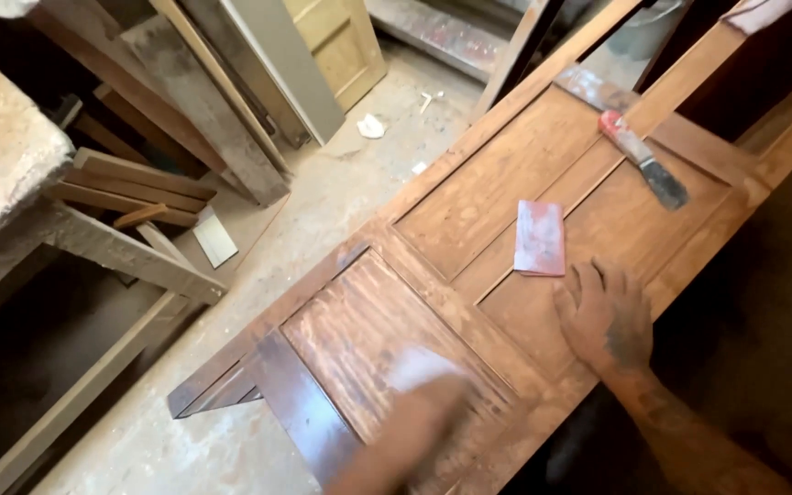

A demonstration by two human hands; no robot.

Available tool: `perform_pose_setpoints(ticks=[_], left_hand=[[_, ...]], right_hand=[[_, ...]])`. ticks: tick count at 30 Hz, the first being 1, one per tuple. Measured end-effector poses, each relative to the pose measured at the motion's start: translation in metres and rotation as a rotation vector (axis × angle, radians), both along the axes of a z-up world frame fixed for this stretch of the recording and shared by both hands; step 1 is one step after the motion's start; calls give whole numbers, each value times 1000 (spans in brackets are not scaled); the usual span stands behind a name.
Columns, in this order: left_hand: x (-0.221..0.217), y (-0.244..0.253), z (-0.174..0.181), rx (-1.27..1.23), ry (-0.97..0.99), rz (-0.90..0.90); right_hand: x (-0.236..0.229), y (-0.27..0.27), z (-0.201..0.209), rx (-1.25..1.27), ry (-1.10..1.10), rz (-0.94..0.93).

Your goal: Sanding and scraping a wooden cabinet panel to prepare it for finishing

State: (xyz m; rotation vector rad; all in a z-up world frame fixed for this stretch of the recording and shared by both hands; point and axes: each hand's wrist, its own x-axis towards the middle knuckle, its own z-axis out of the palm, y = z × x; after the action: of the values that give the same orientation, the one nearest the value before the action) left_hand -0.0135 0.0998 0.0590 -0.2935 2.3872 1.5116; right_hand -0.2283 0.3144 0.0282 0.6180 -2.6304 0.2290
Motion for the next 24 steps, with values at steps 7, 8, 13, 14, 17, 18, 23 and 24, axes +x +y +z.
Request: perform_pose_setpoints(ticks=[7, 8, 13, 14, 17, 18, 23, 24], left_hand=[[-27, -42, -122, -604, 276, 389], [-20, 15, -145, -518, 282, 216], [-10, -36, -47, -150, 496, -207], [-18, -88, -49, -378, 237, 69], [-25, -79, -51, -556, 85, 400], [-27, -70, -51, -511, 221, 458], [18, 19, -59, -323, 195, -210], [18, 3, -40, -208, 584, -237]], right_hand=[[-7, -18, 5, 63, 62, -40], [-7, -11, 10, 67, 139, -29], [-4, -4, 9, 26, 54, -10], [0, -12, 8, 10, 2, -12], [2, 0, 6, 16, -13, -21], [-1, -12, 7, 31, 47, -31], [19, -13, 12, 69, 39, -12], [10, -11, 17, 27, -79, 0]])
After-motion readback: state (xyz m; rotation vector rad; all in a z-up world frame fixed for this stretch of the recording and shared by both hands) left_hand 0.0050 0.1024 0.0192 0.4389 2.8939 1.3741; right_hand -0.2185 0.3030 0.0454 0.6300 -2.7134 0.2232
